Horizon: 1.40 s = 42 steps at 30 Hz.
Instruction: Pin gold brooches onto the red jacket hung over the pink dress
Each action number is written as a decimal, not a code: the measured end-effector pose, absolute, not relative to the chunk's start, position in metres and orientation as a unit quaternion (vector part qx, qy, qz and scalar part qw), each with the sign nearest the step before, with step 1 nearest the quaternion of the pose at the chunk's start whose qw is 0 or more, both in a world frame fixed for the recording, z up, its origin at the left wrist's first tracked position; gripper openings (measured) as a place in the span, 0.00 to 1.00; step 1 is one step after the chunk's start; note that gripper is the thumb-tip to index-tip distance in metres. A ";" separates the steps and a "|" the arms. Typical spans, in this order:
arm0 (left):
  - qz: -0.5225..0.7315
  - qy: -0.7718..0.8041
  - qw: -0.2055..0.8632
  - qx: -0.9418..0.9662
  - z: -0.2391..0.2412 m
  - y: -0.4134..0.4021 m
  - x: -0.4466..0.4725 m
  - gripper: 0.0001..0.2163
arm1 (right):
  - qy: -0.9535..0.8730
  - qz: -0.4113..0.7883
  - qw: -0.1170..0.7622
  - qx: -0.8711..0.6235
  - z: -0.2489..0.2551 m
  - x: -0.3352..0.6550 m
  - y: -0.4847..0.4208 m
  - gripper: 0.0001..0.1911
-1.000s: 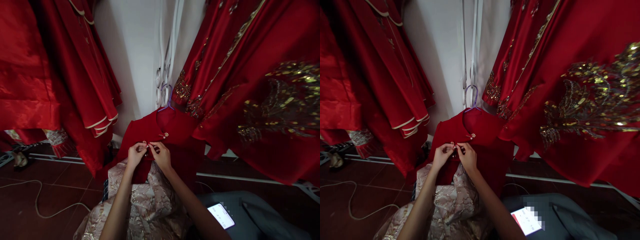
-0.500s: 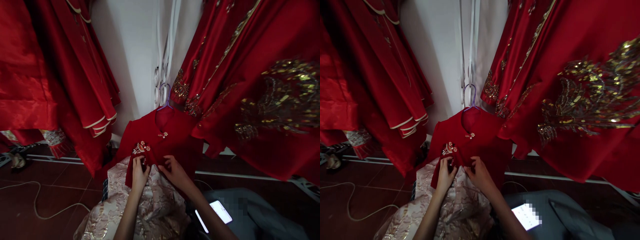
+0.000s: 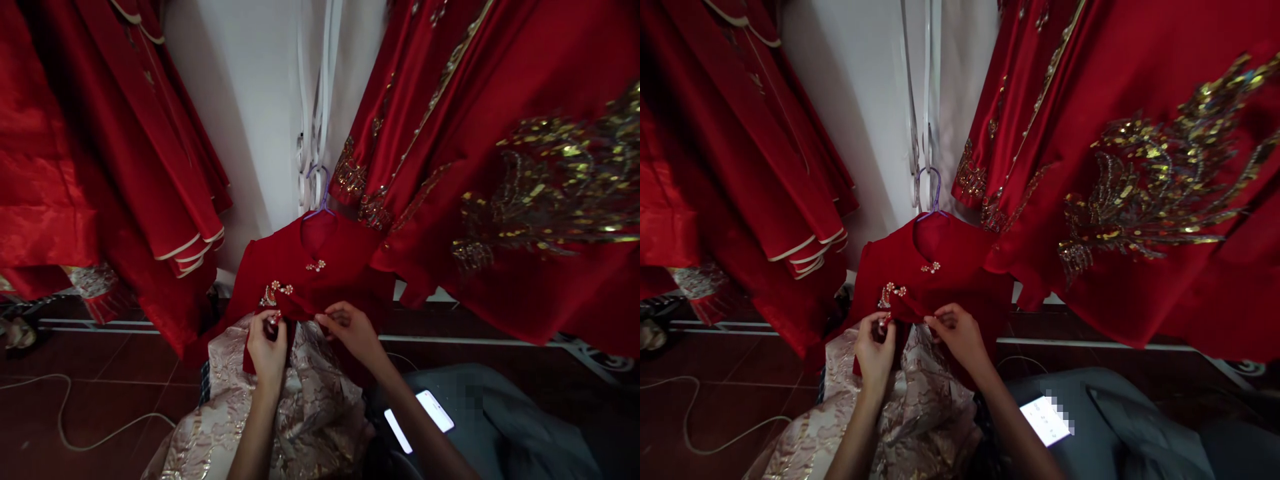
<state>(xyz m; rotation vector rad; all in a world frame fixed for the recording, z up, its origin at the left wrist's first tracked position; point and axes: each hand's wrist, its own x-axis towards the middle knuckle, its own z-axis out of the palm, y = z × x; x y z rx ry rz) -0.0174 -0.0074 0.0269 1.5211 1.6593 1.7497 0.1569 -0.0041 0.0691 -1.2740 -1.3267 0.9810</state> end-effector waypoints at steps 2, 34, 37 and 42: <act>0.586 0.564 0.151 0.562 0.030 -0.002 -0.008 0.08 | -0.509 0.438 0.555 -0.491 0.075 0.147 0.002 0.17; 0.657 0.448 0.371 0.479 -0.020 0.012 0.000 0.11 | -0.585 0.171 0.627 -0.485 -0.015 0.093 0.005 0.09; 0.654 0.450 0.369 0.484 -0.020 0.012 0.000 0.10 | -0.578 0.167 0.633 -0.487 -0.016 0.092 0.005 0.10; 0.640 0.463 0.364 0.494 -0.020 0.012 0.001 0.09 | -0.573 0.177 0.634 -0.489 -0.017 0.094 0.007 0.11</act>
